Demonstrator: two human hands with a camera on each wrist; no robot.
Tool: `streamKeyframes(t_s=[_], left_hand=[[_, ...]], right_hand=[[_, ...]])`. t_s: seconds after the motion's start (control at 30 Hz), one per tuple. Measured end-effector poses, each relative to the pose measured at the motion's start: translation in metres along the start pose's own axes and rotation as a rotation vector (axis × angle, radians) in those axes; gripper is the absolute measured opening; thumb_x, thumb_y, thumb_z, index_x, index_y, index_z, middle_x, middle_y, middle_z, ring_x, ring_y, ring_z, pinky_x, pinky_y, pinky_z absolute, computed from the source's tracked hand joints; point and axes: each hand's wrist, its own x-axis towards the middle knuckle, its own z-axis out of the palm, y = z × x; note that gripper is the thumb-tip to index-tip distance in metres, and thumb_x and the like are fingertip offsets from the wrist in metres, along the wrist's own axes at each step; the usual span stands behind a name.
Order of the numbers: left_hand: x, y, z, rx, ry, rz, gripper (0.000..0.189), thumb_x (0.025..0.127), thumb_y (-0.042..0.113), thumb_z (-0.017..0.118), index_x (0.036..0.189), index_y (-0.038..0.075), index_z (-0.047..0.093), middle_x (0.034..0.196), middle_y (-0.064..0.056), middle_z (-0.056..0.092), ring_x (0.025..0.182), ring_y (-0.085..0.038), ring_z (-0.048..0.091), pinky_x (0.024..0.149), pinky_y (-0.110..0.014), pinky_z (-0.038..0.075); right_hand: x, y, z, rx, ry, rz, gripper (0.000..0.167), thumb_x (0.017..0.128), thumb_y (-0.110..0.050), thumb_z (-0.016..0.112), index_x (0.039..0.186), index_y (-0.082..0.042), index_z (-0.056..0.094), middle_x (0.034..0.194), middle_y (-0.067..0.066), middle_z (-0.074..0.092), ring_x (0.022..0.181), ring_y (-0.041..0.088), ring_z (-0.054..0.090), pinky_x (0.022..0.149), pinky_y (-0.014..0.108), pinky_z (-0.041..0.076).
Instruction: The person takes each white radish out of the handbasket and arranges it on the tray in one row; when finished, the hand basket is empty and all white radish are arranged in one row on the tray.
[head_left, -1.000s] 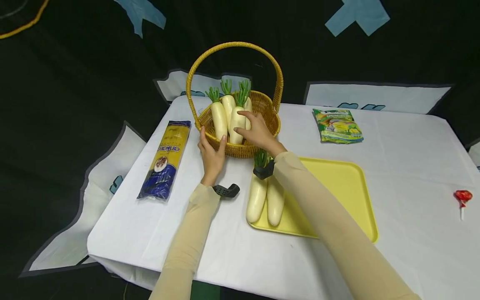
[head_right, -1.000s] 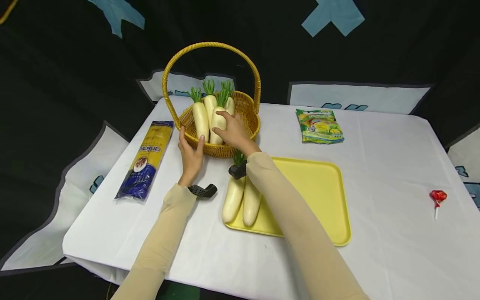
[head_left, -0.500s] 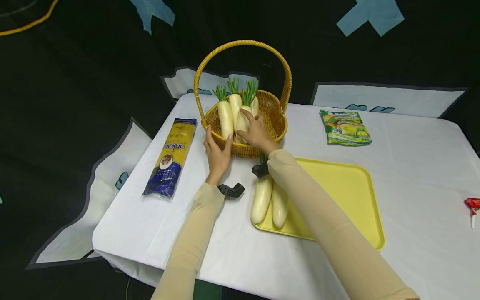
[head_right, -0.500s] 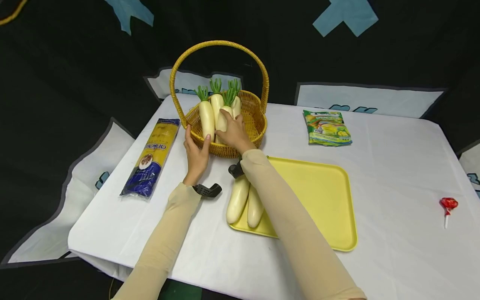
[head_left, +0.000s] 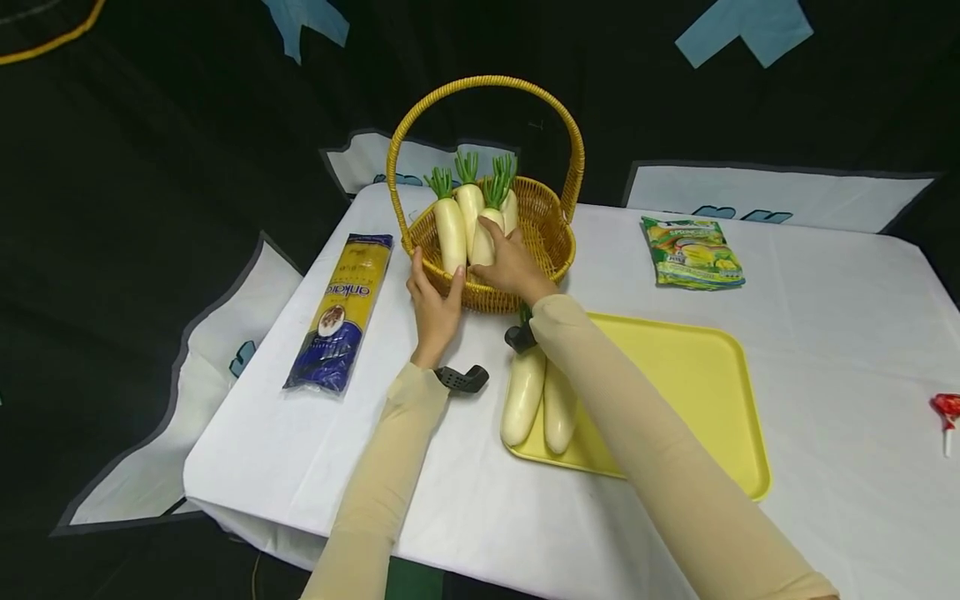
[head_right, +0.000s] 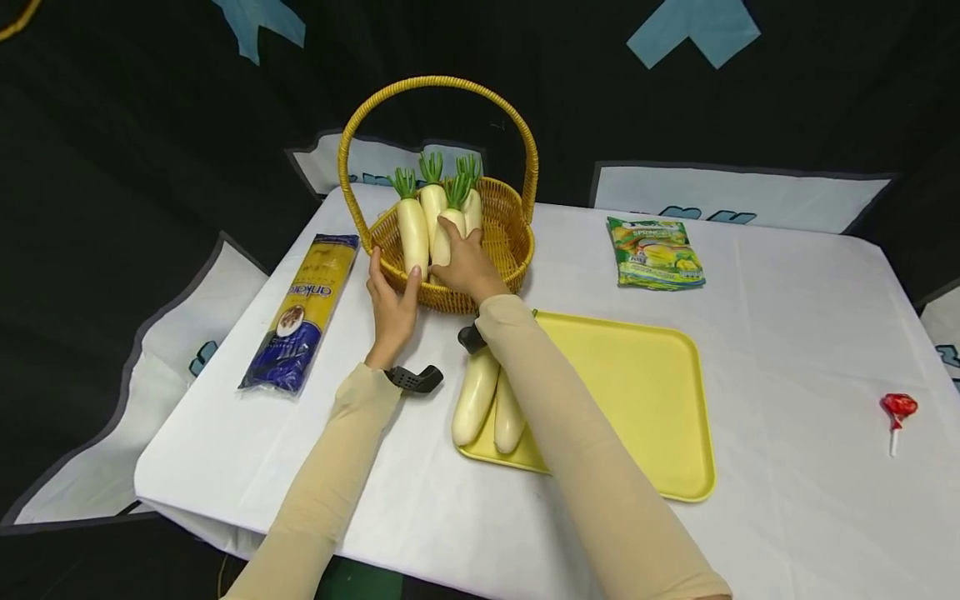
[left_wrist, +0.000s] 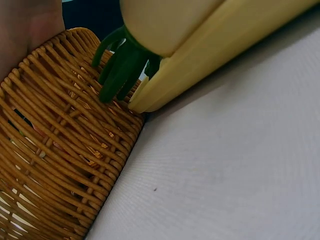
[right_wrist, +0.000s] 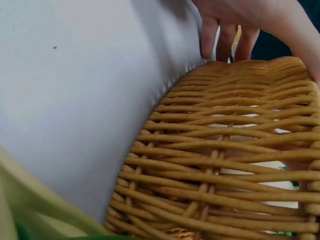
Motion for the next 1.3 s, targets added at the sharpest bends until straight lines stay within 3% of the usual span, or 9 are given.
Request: streamKeyframes(t_s=[0.73,1.1,1.3], left_hand=[[-0.001,0.001,-0.002,0.002,-0.012,0.006,0.078,0.087,0.055,0.045,0.146,0.021,0.006,0.144,-0.022,0.017,0.127,-0.042,0.029,0.102,-0.057,0.027],[-0.002,0.0,-0.003,0.007,-0.01,0.007,0.08,0.086,0.056,0.045,0.146,0.02,0.006,0.144,-0.022,0.018,0.126,-0.045,0.029,0.101,-0.059,0.027],[0.0,0.001,-0.002,0.003,-0.016,-0.002,0.08,0.086,0.058,0.045,0.146,0.023,0.005,0.145,-0.02,0.016,0.128,-0.043,0.028,0.102,-0.058,0.026]], right_hand=[[0.003,0.002,0.001,0.107,0.068,0.065,0.082,0.077,-0.027,0.068,0.142,-0.033,0.019,0.131,0.027,0.029,0.099,0.035,0.054,0.081,0.042,0.049],[0.003,0.014,-0.004,0.301,0.162,0.043,0.078,0.08,-0.026,0.064,0.144,-0.027,0.019,0.135,0.021,0.034,0.117,0.031,0.041,0.092,0.044,0.043],[0.0,0.02,-0.013,0.467,0.186,0.051,0.078,0.082,-0.025,0.063,0.145,-0.027,0.016,0.143,0.016,0.029,0.125,0.027,0.039,0.095,0.039,0.043]])
